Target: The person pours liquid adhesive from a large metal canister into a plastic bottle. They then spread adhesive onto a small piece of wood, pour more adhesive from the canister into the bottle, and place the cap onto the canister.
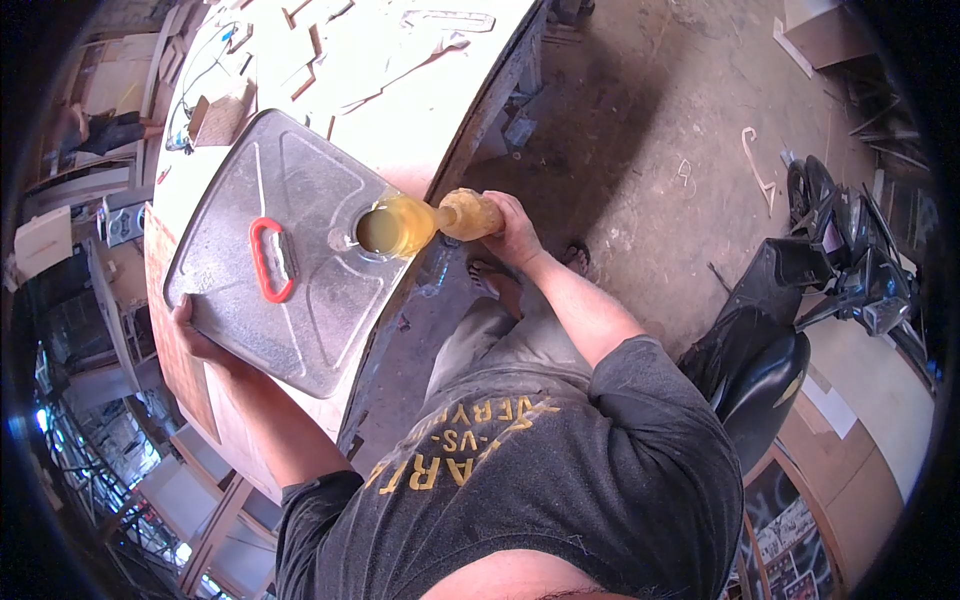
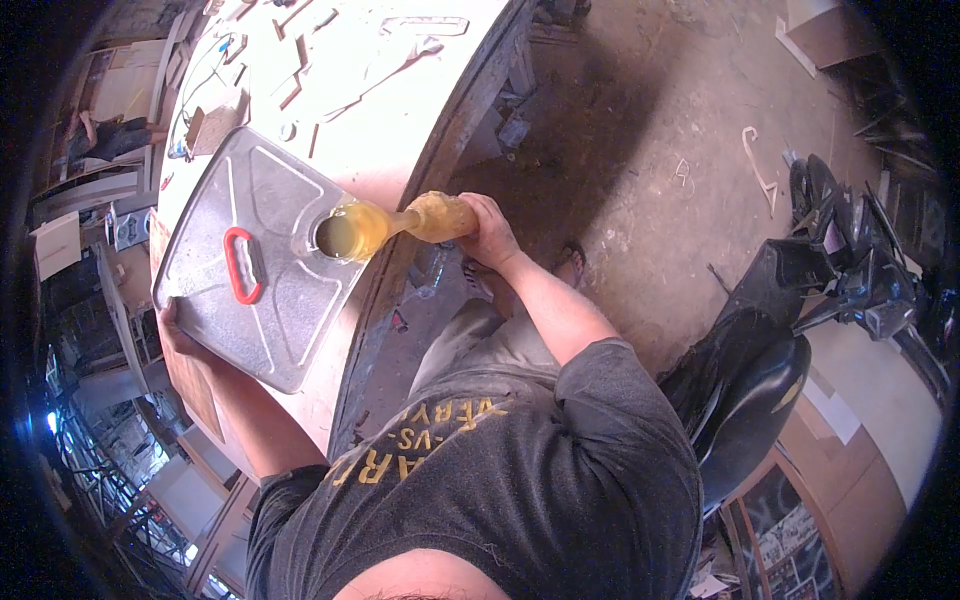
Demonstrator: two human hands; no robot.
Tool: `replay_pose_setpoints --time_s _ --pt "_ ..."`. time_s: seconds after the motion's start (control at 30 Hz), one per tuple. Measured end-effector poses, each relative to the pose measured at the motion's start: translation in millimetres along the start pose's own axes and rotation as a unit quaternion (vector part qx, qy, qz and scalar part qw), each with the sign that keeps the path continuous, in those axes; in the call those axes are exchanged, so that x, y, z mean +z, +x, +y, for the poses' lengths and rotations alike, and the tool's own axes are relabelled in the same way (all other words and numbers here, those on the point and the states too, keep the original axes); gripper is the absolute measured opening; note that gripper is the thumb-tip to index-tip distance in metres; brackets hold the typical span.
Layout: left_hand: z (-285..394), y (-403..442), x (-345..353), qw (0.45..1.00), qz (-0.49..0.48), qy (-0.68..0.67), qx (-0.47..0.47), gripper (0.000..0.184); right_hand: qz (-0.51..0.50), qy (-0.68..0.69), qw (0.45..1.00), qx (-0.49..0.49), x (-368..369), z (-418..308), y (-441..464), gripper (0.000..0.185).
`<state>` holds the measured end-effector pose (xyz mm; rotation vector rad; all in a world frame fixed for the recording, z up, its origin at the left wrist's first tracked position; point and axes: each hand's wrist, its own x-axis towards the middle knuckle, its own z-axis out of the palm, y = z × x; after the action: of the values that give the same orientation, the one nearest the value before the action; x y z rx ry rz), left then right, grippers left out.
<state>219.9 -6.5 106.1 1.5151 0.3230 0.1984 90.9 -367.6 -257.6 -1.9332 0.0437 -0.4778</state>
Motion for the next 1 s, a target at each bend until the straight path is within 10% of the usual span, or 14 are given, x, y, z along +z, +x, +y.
replay_pose_setpoints --time_s 1.0 --pt "-3 1 -6 1.0 0.008 -0.01 0.011 0.074 0.007 0.004 1.0 0.012 1 -2 -1 0.071"
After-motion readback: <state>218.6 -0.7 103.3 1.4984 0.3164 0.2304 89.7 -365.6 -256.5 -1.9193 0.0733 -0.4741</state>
